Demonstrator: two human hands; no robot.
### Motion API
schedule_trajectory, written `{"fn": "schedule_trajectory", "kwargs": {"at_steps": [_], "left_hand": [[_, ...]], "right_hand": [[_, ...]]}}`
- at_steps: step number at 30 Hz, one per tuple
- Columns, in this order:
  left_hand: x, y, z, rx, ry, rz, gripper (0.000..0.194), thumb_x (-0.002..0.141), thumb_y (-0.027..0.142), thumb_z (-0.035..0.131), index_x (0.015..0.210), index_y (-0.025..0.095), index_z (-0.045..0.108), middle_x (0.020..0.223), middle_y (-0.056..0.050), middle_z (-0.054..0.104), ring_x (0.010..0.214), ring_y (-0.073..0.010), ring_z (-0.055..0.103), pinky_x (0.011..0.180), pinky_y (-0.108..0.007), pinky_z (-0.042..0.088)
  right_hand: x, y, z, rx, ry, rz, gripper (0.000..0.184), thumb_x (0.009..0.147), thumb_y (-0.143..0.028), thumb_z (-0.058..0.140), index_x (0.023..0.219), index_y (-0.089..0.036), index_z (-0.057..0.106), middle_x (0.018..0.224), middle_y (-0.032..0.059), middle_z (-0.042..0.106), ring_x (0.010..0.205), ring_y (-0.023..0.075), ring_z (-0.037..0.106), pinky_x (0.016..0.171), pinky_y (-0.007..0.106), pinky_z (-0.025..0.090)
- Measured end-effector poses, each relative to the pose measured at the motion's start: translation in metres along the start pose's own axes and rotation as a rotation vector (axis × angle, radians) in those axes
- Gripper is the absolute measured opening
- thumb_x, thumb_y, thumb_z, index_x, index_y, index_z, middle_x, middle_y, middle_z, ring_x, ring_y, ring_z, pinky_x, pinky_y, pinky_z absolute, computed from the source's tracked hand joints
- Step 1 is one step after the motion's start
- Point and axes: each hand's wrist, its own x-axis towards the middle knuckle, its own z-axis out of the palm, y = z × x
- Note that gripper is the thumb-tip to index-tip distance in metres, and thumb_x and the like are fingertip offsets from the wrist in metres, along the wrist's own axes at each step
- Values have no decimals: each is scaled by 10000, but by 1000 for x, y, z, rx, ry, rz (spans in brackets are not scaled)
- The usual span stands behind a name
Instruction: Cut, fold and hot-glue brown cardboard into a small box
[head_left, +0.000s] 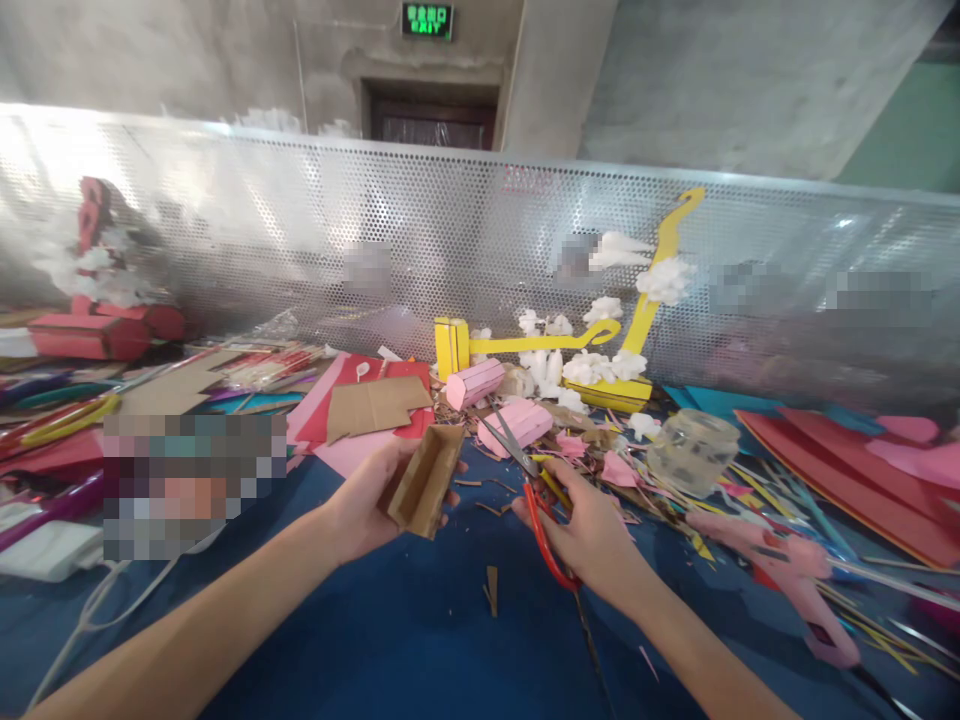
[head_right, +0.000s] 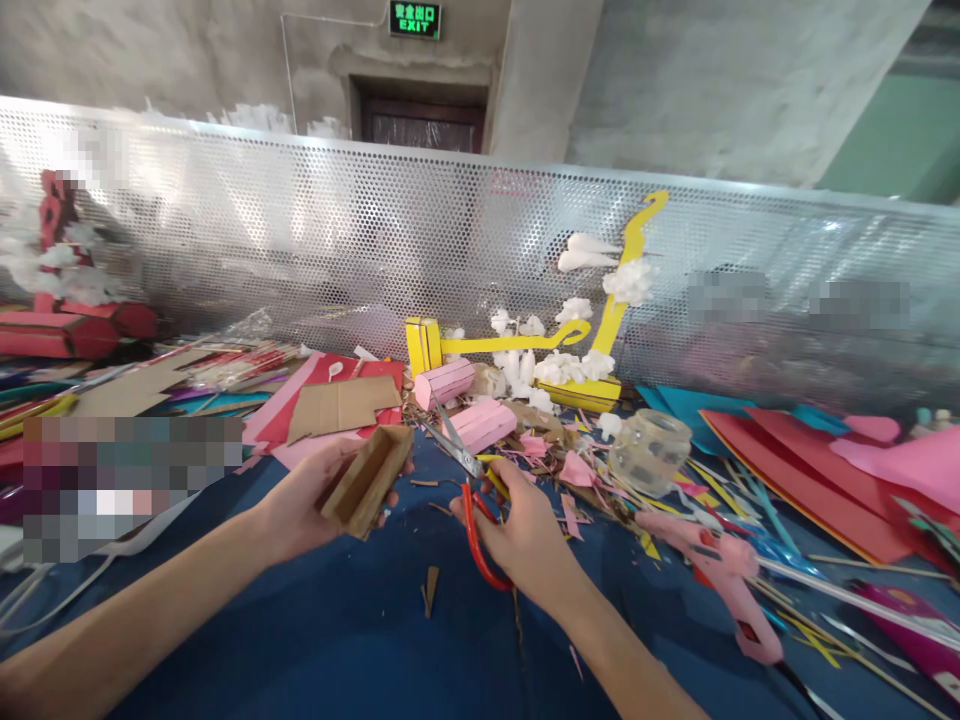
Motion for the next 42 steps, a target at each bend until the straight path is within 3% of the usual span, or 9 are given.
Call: {"fn": "schedule_trajectory", "kwargs": {"at_steps": [4, 9, 14, 18, 24, 27, 32, 35, 42], "left_hand": [[2, -4, 3, 39, 44, 81, 324, 876, 391, 663, 1059, 128, 709, 975, -118, 747, 862, -259, 720, 734, -340, 579], [3, -6, 0, 19, -10, 131, 214, 860, 338, 701, 996, 175, 672, 784, -16, 637, 686, -173, 615, 658, -304, 536], [3, -7, -2, 63, -9, 123, 369, 918, 509, 680, 1088, 181, 683, 989, -90, 706, 870, -237, 667, 693, -328, 532], [3, -11, -1, 110, -12, 119, 509, 897, 621, 689, 1135, 171, 703, 1053, -128, 741, 968, -280, 685, 787, -362, 540], [1, -23, 1, 328, -168, 380, 366, 937, 432, 733, 1248, 240, 705, 1222, -95, 737, 1115, -262, 679, 939, -356, 537], [-4, -27, 5, 476, -261, 460, 468, 925, 289, 763, 1374, 300, 634, 1319, -92, 704, 1239, -276, 651, 1031, -380, 514], [-9, -32, 11, 735, -177, 570, 572, 818, 236, 863, 1350, 309, 667, 1420, -98, 657, 1353, -310, 588, 1130, -409, 466], [-11, -33, 12, 825, -177, 599, 600, 794, 241, 884, 1354, 314, 682, 1407, -98, 666, 1339, -311, 597, 1132, -407, 468], [-14, -30, 13, 902, -160, 707, 495, 774, 207, 891, 1245, 285, 759, 1231, -96, 742, 1172, -288, 667, 1054, -371, 488]], "right_hand": [[3, 6, -1, -86, -14, 23, 343, 879, -517, 611, 1002, -198, 631, 908, 87, 722, 818, 271, 691, 732, 370, 524], [4, 20, -2, -184, -1, 19, 295, 889, -466, 605, 1017, -203, 640, 994, 110, 709, 922, 300, 692, 814, 422, 530], [1, 31, 2, -212, 6, -9, 219, 824, -367, 693, 988, -233, 640, 1071, 96, 662, 998, 309, 682, 930, 489, 516], [0, 26, 0, -215, -10, -62, 110, 901, -331, 628, 965, -240, 626, 1067, 79, 656, 1003, 298, 675, 921, 486, 521], [-10, -13, -5, 107, -40, -245, 222, 1016, -348, 574, 1205, -246, 629, 1045, 56, 736, 958, 218, 717, 879, 341, 566], [-17, -26, -1, 197, 31, -281, 280, 997, -321, 620, 1269, -256, 629, 1006, 36, 770, 897, 204, 746, 850, 318, 590], [-18, -28, 1, 187, 200, -354, 108, 960, -206, 642, 1033, -247, 710, 887, 17, 769, 762, 177, 735, 736, 284, 591], [-16, -27, -2, 194, 246, -361, 118, 950, -168, 629, 961, -241, 721, 847, 10, 766, 724, 162, 727, 705, 264, 581], [-17, -26, 2, 254, 166, -306, 130, 962, -205, 615, 992, -244, 735, 911, 20, 796, 818, 184, 759, 765, 281, 586]]}}
